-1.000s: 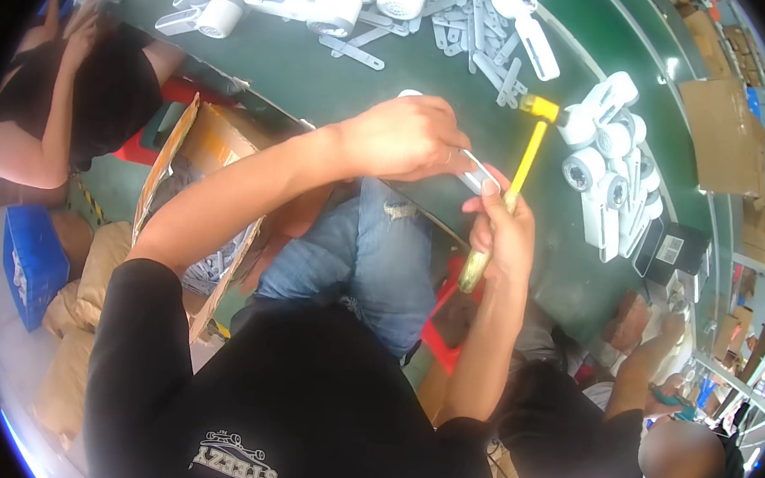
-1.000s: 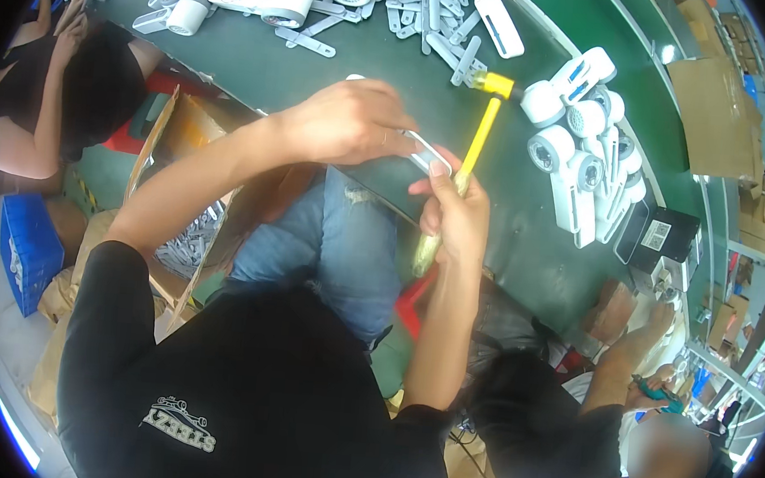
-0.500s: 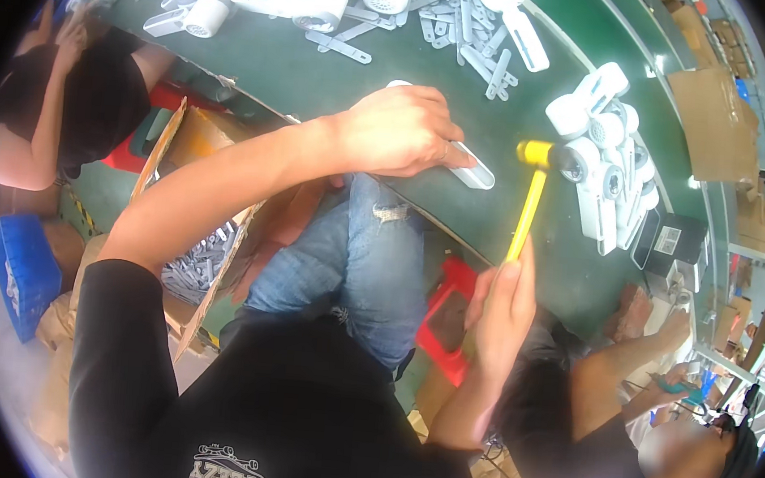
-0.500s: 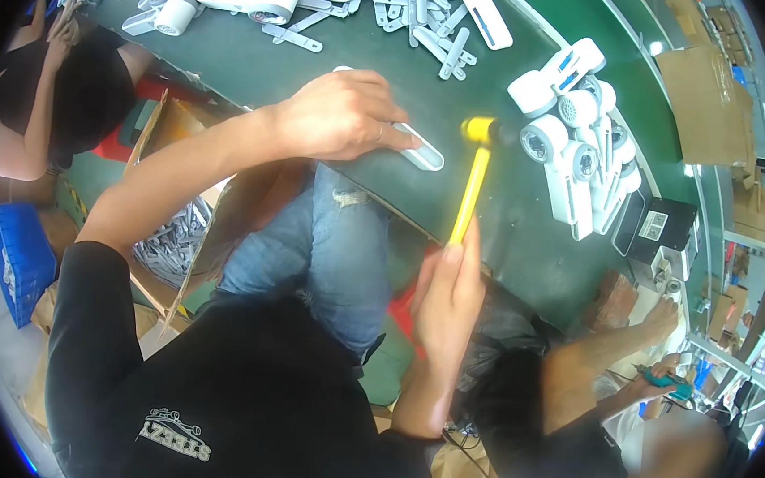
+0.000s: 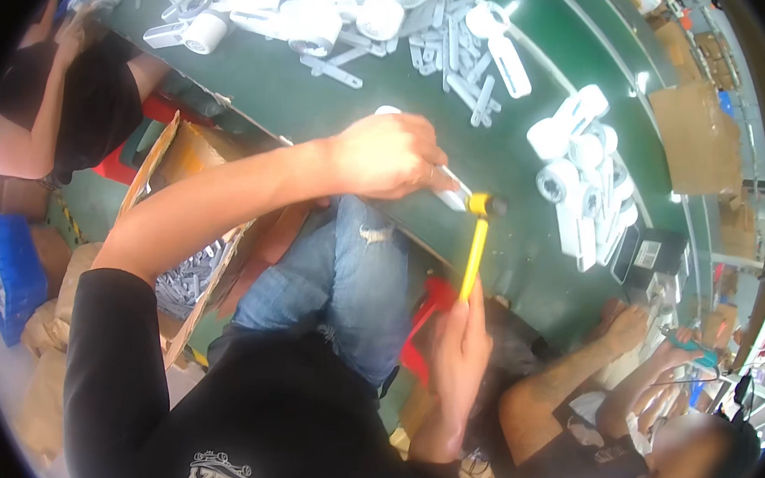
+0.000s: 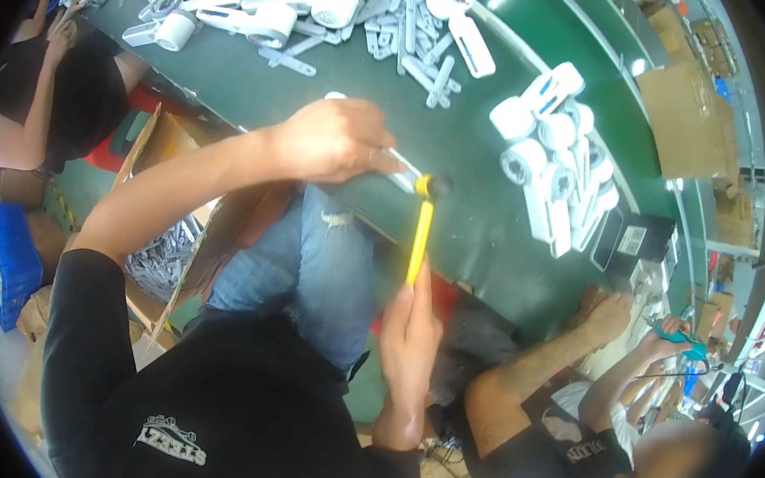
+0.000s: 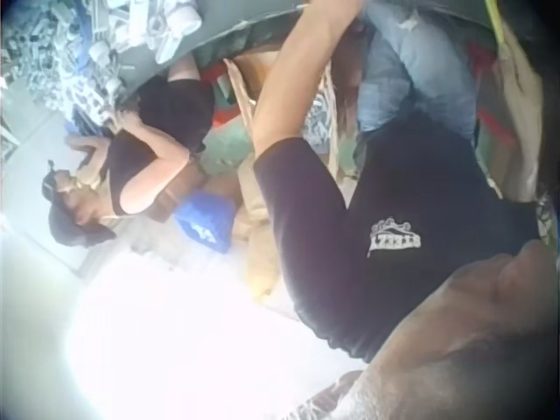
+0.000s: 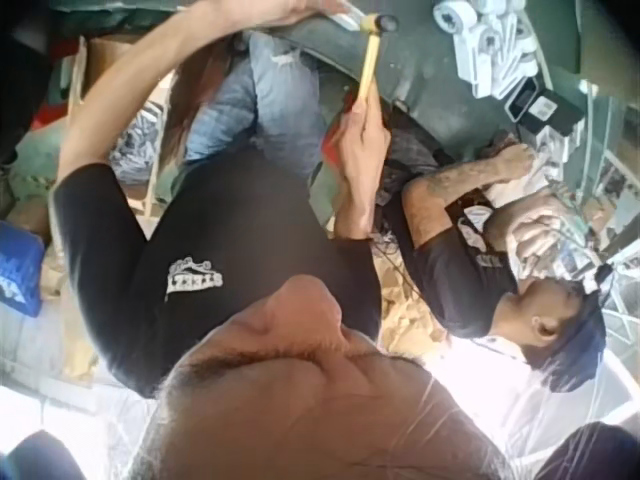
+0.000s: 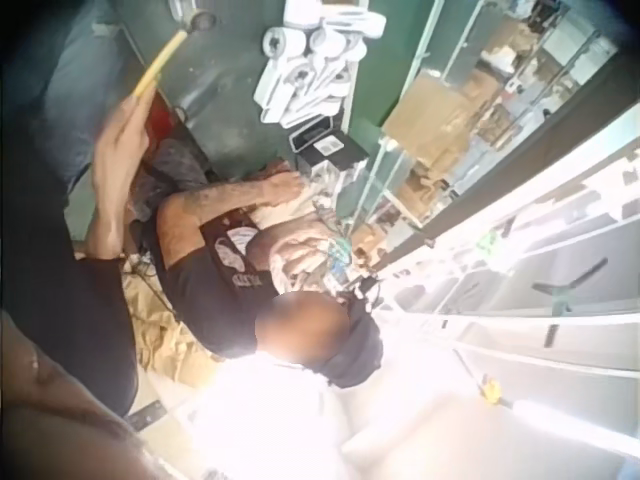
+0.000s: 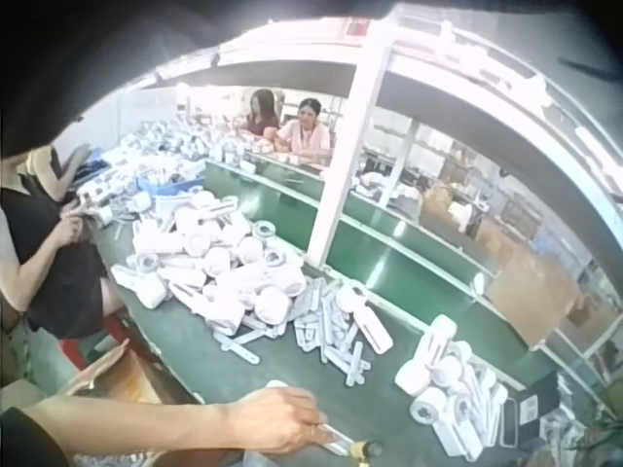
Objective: The recorder is using a small hammer to assemble plastic components on an industrial assembly line.
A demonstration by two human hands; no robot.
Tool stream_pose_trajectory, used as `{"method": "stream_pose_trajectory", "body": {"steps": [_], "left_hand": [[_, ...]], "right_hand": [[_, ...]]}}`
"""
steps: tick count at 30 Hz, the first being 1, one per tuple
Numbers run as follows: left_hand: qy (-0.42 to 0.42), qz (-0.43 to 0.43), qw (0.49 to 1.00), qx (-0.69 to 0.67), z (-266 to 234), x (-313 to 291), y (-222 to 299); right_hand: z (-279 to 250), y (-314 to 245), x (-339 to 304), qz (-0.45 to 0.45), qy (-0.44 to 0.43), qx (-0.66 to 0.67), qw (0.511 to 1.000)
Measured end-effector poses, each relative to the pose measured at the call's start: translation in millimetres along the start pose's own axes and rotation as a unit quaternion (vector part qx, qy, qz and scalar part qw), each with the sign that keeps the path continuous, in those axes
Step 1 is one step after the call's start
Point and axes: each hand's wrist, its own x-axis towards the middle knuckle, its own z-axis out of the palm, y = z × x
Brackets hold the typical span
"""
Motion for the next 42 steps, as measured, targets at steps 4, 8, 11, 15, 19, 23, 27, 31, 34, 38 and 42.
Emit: {"method": "stream_pose_trajectory", "body": {"steps": [4, 8, 11, 15, 19, 23, 27, 31, 34, 38, 42], "left_hand": [[0.029, 0.023, 0.999, -0.003, 3.1, 1.8, 1.1], [0.01, 0.03, 0.999, 0.005, 2.1, -3.9, 3.2], [-0.033, -0.019, 0.999, -0.039, -5.5, 0.2, 3.3], [-0.099, 0.093, 0.988, -0.068, -10.1, 27.7, 0.5], [-0.106, 0.14, 0.983, -0.045, -18.7, 29.3, 23.3], [-0.029, -0.002, 0.998, -0.047, -34.9, -11.6, 32.2], [0.05, -0.182, 0.98, -0.069, -10.7, -64.6, 53.6], [0.099, -0.147, 0.984, -0.008, -8.0, -75.6, 22.5], [0.093, -0.131, 0.986, -0.051, -11.5, -71.5, 8.9], [0.099, -0.202, 0.968, -0.11, -6.1, -76.3, 10.9], [0.088, -0.364, 0.906, -0.195, -13.6, -61.0, 18.9]], "right_hand": [[1.1, 1.5, -2.5, 0.034, 0.008, -0.014, 0.999], [-0.9, 9.4, -12.4, -0.055, 0.047, 0.073, 0.995], [8.7, 15.7, 5.3, -0.058, 0.048, -0.097, 0.992], [-1.9, -1.4, -6.6, 0.044, 0.02, 0.107, 0.993], [-1.8, -3.9, -12.6, 0.049, 0.072, 0.232, 0.969], [3.3, 3.0, -12.4, 0.049, 0.057, 0.254, 0.964], [7.1, 0.2, -8.9, 0.0, -0.002, 0.198, 0.98], [7.0, -21.9, -6.6, -0.014, -0.049, 0.137, 0.989], [12.6, -37.0, -6.0, -0.025, -0.041, 0.125, 0.991], [20.0, -44.0, -2.9, -0.081, -0.071, 0.09, 0.99], [39.9, -24.0, 30.2, -0.107, -0.094, -0.038, 0.989]]}}
